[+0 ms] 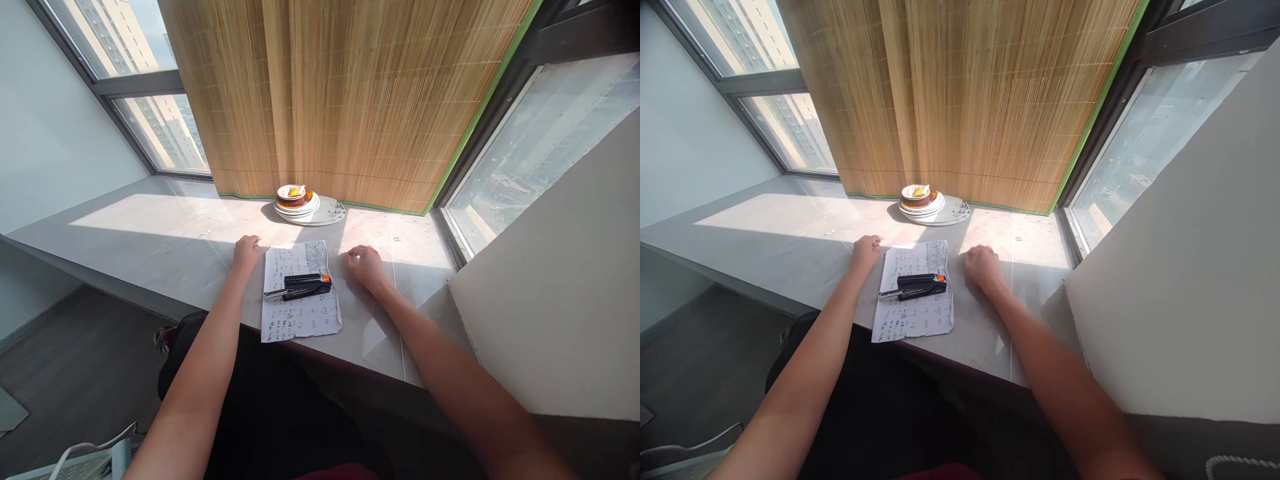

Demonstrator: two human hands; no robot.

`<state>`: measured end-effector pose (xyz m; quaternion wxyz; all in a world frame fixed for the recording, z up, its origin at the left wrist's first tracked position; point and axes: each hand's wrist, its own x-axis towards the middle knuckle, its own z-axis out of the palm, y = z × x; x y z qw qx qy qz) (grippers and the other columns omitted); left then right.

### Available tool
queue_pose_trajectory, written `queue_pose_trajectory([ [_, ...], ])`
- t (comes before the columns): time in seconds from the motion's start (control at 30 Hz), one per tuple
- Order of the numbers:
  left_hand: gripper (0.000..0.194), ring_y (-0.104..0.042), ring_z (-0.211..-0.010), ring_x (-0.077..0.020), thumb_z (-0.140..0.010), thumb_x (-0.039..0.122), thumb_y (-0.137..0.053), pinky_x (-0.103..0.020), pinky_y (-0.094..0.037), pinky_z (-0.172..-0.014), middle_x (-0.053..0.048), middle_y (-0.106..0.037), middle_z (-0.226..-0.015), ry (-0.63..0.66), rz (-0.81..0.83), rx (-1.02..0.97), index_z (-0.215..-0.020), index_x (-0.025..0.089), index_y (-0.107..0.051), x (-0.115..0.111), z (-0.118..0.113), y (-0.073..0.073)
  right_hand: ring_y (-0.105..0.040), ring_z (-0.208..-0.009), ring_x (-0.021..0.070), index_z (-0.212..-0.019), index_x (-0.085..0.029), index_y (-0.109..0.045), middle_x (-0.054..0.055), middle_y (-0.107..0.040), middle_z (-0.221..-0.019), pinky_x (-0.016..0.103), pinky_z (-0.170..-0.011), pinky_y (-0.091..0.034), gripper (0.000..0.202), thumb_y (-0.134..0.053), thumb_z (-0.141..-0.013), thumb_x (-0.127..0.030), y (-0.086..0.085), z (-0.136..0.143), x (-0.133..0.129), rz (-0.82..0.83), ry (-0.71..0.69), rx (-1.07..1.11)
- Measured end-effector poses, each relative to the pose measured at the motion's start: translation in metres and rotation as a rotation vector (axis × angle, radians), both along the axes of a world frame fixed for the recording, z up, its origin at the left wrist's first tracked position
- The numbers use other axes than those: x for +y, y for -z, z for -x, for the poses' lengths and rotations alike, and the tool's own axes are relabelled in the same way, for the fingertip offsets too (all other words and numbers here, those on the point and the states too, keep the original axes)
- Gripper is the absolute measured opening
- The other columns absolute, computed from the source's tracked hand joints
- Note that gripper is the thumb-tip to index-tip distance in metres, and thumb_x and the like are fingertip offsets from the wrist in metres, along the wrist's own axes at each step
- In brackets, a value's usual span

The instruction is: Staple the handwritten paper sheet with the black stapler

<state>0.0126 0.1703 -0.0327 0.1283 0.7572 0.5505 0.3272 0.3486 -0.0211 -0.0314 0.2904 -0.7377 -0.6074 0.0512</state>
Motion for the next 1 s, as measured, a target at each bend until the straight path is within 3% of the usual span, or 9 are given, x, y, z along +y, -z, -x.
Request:
queue_pose_trajectory([
  [0.13,0.03,-0.073,-0.106,-0.0273,-0.086,0.013,-0.057,-0.039,-0.057,-0.101,-0.012,-0.079,-0.114,-0.007,-0.005,-0.109,-0.106,0.019,-0.079,-0.009,-0.002,-0.007,-0.06,-0.132,0.0353,-0.109,-0.02,-0.079,0.015,-0.072,-0.133,0.051,-0.112,-0.048,0.029,-0.055,-0.098,-0.032,0.009,-0.035,0.0,-0.088,0.132,0.005],
  [0.23,0.024,-0.074,-0.09,-0.0249,-0.09,0.023,-0.06,-0.037,-0.059,-0.089,-0.008,-0.079,-0.097,0.003,0.017,-0.199,-0.104,0.02,-0.079,-0.021,-0.004,-0.012,-0.042,-0.153,0.0365,-0.134,-0.018,-0.069,0.018,-0.051,-0.162,0.054,-0.122,-0.04,0.042,-0.057,-0.099,-0.037,0.013,-0.074,0.003,-0.072,0.316,-0.01],
  [0.3,0.021,-0.073,-0.077,-0.022,-0.091,0.029,-0.062,-0.034,-0.058,-0.081,-0.005,-0.077,-0.084,0.033,0.061,-0.251,-0.103,0.021,-0.078,-0.031,-0.008,-0.015,-0.041,-0.155,0.0354,-0.139,-0.016,-0.065,0.02,-0.047,-0.165,0.053,-0.125,-0.038,0.045,-0.057,-0.099,-0.035,0.013,-0.095,0.008,-0.003,0.352,-0.013],
  [0.37,0.019,-0.071,-0.069,-0.0189,-0.091,0.032,-0.064,-0.032,-0.057,-0.076,-0.003,-0.076,-0.081,0.086,0.091,-0.311,-0.099,0.022,-0.077,-0.039,-0.012,-0.018,-0.05,-0.149,0.036,-0.132,-0.013,-0.069,0.022,-0.057,-0.155,0.053,-0.124,-0.04,0.039,-0.054,-0.1,-0.029,0.01,-0.104,0.012,0.05,0.308,-0.033],
  [0.5,0.02,-0.065,-0.061,-0.0144,-0.093,0.038,-0.063,-0.029,-0.054,-0.068,-0.003,-0.077,-0.085,0.2,0.101,-0.41,-0.094,0.021,-0.073,-0.052,-0.018,-0.021,-0.066,-0.13,0.0349,-0.113,-0.013,-0.076,0.021,-0.072,-0.134,0.052,-0.115,-0.049,0.034,-0.045,-0.101,-0.019,0.008,-0.092,0.019,0.074,0.163,-0.083],
  [0.67,0.028,-0.061,-0.061,-0.0138,-0.097,0.04,-0.058,-0.027,-0.05,-0.062,-0.003,-0.074,-0.082,0.216,0.074,-0.397,-0.102,0.021,-0.077,-0.059,-0.02,-0.023,-0.062,-0.14,0.0286,-0.139,-0.024,-0.068,0.009,-0.065,-0.153,0.045,-0.122,-0.047,0.04,-0.044,-0.108,-0.03,0.01,-0.052,0.025,0.052,-0.083,-0.092],
  [0.77,0.03,-0.064,-0.066,-0.0153,-0.098,0.038,-0.056,-0.028,-0.051,-0.063,-0.003,-0.074,-0.086,0.226,0.098,-0.331,-0.106,0.021,-0.079,-0.063,-0.024,-0.022,-0.058,-0.146,0.0299,-0.15,-0.022,-0.06,0.011,-0.063,-0.155,0.048,-0.122,-0.046,0.045,-0.045,-0.109,-0.033,0.01,-0.036,0.03,0.057,-0.285,-0.101],
  [0.9,0.026,-0.066,-0.07,-0.0171,-0.099,0.035,-0.054,-0.03,-0.054,-0.069,-0.003,-0.074,-0.087,0.259,0.126,-0.227,-0.101,0.021,-0.076,-0.067,-0.031,-0.021,-0.039,-0.161,0.0278,-0.153,-0.02,-0.06,0.011,-0.053,-0.166,0.05,-0.131,-0.036,0.048,-0.044,-0.108,-0.029,0.006,-0.029,0.029,0.027,-0.308,-0.092],
  [1.0,0.028,-0.067,-0.075,-0.019,-0.102,0.028,-0.047,-0.033,-0.054,-0.076,-0.004,-0.074,-0.091,0.298,0.092,-0.142,-0.099,0.02,-0.073,-0.069,-0.036,-0.02,-0.043,-0.159,0.0274,-0.149,-0.021,-0.064,0.01,-0.057,-0.162,0.05,-0.131,-0.036,0.046,-0.048,-0.108,-0.034,-0.002,-0.018,0.022,-0.076,-0.309,-0.021],
])
